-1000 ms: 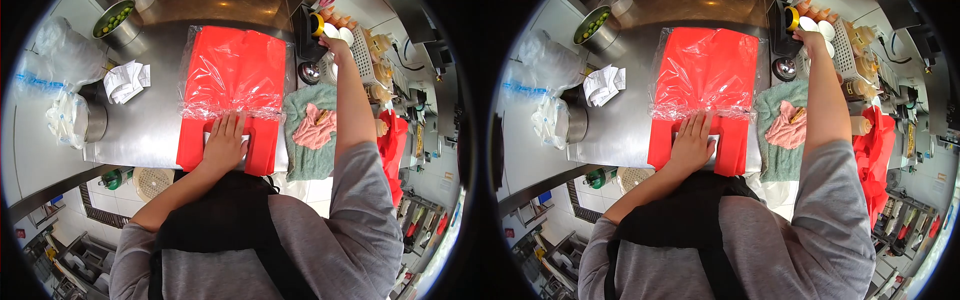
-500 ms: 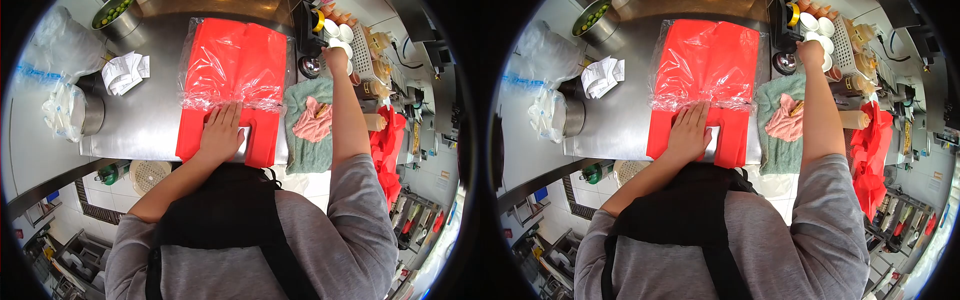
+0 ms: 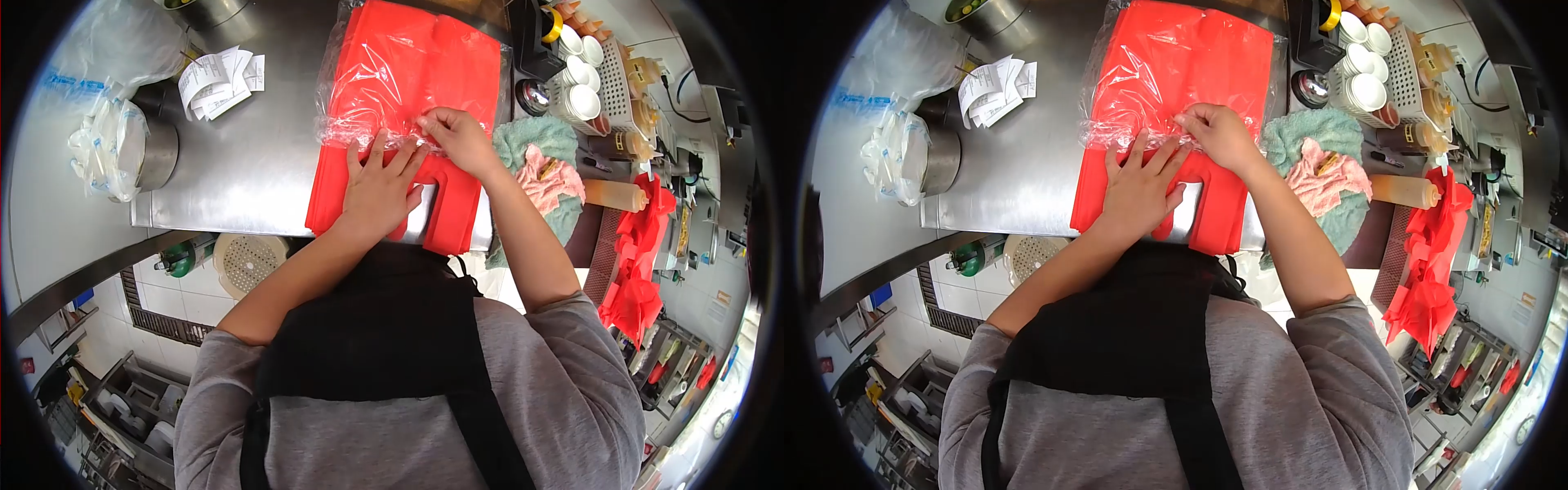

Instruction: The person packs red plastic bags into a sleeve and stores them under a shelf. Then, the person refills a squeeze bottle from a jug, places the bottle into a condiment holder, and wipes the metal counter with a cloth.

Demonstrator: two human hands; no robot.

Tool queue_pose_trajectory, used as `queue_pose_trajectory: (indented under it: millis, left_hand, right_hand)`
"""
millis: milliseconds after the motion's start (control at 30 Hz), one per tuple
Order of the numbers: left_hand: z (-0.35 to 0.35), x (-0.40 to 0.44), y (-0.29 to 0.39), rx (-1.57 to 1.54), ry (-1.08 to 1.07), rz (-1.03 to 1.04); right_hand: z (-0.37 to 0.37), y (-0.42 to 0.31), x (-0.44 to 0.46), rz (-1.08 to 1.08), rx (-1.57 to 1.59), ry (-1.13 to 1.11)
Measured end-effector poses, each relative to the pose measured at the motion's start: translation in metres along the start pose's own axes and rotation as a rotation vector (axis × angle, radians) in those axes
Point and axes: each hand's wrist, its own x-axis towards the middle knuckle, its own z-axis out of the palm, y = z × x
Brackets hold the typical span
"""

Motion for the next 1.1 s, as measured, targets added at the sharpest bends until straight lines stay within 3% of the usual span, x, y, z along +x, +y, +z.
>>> queue_pose_trajectory:
  millis: [67,133,300,400,467,567,700,800,867,1100]
  left_hand:
    - [0.002,-0.002,-0.002,0.017,-0.022,0.032]
    - [0.005,-0.002,-0.001,0.047,-0.037,0.039]
    - [0.011,-0.002,-0.001,0.103,0.008,0.055]
    - [0.012,-0.001,-0.003,0.044,0.008,0.047]
    - [0.012,-0.001,-0.004,-0.009,0.008,0.036]
    - [0.008,0.001,-0.003,-0.041,-0.009,0.007]
    - [0.003,0.003,-0.003,-0.04,-0.007,0.003]
    - [0.003,0.004,-0.004,-0.018,0.009,0.004]
    - [0.005,0.004,-0.004,-0.007,-0.008,0.011]
    - [0.002,0.004,-0.004,-0.013,-0.01,0.024]
  right_hand:
    - [0.002,0.014,0.005,-0.045,0.046,0.029]
    - [-0.001,0.001,0.003,-0.086,-0.192,-0.026]
    - [0.001,0.004,0.001,-0.196,-0.27,0.012]
    - [0.0,-0.003,-0.004,-0.166,-0.303,0.007]
    - [0.0,0.005,-0.003,-0.318,-0.433,0.056]
    - [0.0,0.011,-0.001,-0.316,-0.477,0.047]
    - [-0.003,0.009,-0.007,-0.312,-0.395,0.061]
    - [-0.005,0.004,-0.011,-0.158,-0.185,0.071]
    - [-0.003,0.006,-0.011,-0.368,-0.347,-0.016]
    - [0.011,0.015,-0.001,-0.347,-0.619,0.122]
